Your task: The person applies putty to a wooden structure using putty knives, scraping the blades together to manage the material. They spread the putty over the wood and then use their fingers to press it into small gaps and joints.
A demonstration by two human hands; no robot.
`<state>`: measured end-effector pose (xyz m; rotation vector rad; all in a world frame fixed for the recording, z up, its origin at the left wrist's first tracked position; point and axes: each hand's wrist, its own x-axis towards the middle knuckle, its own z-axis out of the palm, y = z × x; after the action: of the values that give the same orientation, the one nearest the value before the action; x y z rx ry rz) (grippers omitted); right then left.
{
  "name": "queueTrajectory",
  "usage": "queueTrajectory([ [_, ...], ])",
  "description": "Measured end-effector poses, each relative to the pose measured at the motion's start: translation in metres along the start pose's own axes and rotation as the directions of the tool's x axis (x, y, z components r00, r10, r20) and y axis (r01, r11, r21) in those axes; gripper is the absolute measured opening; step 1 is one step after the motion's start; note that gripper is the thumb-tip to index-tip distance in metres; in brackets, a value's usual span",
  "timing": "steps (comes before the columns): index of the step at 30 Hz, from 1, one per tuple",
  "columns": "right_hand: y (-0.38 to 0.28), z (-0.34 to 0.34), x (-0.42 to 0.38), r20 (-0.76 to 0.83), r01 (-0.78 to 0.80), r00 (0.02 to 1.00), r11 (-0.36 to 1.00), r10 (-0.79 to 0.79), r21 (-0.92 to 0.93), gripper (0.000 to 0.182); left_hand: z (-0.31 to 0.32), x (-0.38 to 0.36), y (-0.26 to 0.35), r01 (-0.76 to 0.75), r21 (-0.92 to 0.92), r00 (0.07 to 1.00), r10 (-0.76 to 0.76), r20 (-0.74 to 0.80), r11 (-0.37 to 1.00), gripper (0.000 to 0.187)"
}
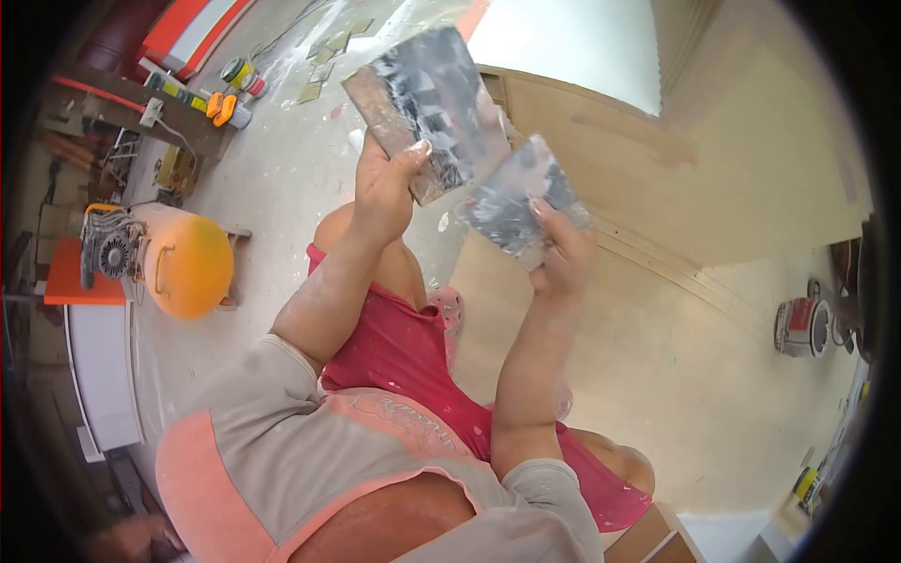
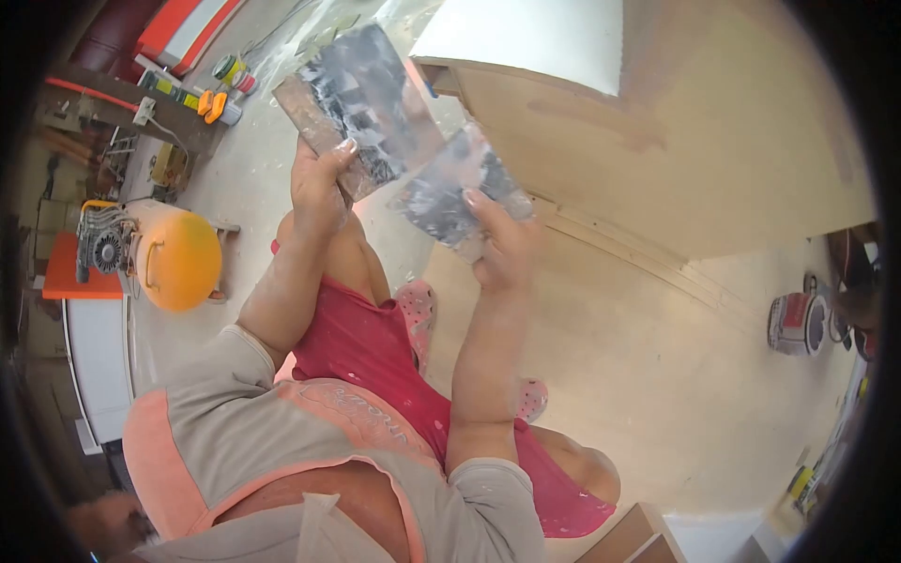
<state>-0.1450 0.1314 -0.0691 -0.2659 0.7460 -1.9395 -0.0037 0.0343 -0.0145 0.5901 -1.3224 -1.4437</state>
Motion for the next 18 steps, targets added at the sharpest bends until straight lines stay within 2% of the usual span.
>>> queueTrajectory([
  [2,0.0,0.001,0.001,-0.006,-0.078,0.997,0.994,0.079,0.073,0.031,0.007,-0.003,-0.001,-0.011,0.024,0.993,0.008,0.121,1.0,0.04],
  [3,-0.001,-0.001,0.002,-0.025,-0.07,0.997,0.995,0.072,0.074,0.031,0.011,-0.005,0.0,0.004,0.019,0.991,-0.007,0.133,1.0,0.04],
  [5,-0.002,-0.004,0.004,0.0,-0.052,0.999,0.996,0.052,0.075,0.03,0.015,-0.009,0.006,0.212,0.005,0.951,-0.207,0.23,0.977,0.038],
  [6,-0.004,-0.003,0.004,-0.01,-0.049,0.999,0.996,0.05,0.078,0.03,0.012,-0.011,0.003,0.22,0.006,0.947,-0.215,0.236,0.975,0.038],
  [8,-0.008,-0.004,0.003,0.023,-0.06,0.998,0.995,0.058,0.077,0.029,0.003,-0.015,-0.004,0.202,0.34,0.894,-0.314,0.318,0.918,0.039],
  [9,-0.006,-0.008,0.004,0.003,-0.052,0.999,0.996,0.052,0.078,0.029,0.003,-0.016,-0.002,0.213,0.338,0.885,-0.328,0.33,0.917,0.039],
  [11,-0.007,-0.029,0.007,0.064,0.004,0.998,1.0,-0.005,0.018,0.033,0.01,-0.015,0.001,0.207,0.463,0.804,-0.42,0.421,0.862,0.041],
  [12,-0.009,-0.045,0.007,-0.003,0.044,0.999,0.999,-0.044,0.013,0.033,0.014,-0.019,-0.001,0.275,0.451,0.8,-0.462,0.382,0.849,0.04],
  [13,-0.013,-0.062,0.008,-0.043,0.167,0.986,0.979,-0.163,0.113,0.034,0.018,-0.022,-0.002,0.336,0.445,0.787,-0.507,0.351,0.83,0.039],
  [14,-0.017,-0.082,0.011,-0.086,0.294,0.956,0.935,-0.282,0.2,0.036,0.022,-0.024,-0.004,0.351,0.431,0.806,-0.503,0.312,0.831,0.04],
  [15,-0.023,-0.106,0.015,-0.142,0.342,0.937,0.921,-0.32,0.185,0.036,0.023,-0.025,-0.006,0.364,0.419,0.829,-0.494,0.261,0.832,0.041],
  [17,-0.036,-0.164,0.023,-0.503,0.585,0.736,0.8,-0.453,0.135,0.036,0.015,-0.018,-0.011,0.384,0.428,0.8,-0.526,0.288,0.818,0.039],
  [18,-0.036,-0.199,0.024,-0.568,0.62,0.681,0.777,-0.462,0.11,0.035,0.013,-0.018,-0.014,0.392,0.431,0.805,-0.53,0.266,0.812,0.038],
])
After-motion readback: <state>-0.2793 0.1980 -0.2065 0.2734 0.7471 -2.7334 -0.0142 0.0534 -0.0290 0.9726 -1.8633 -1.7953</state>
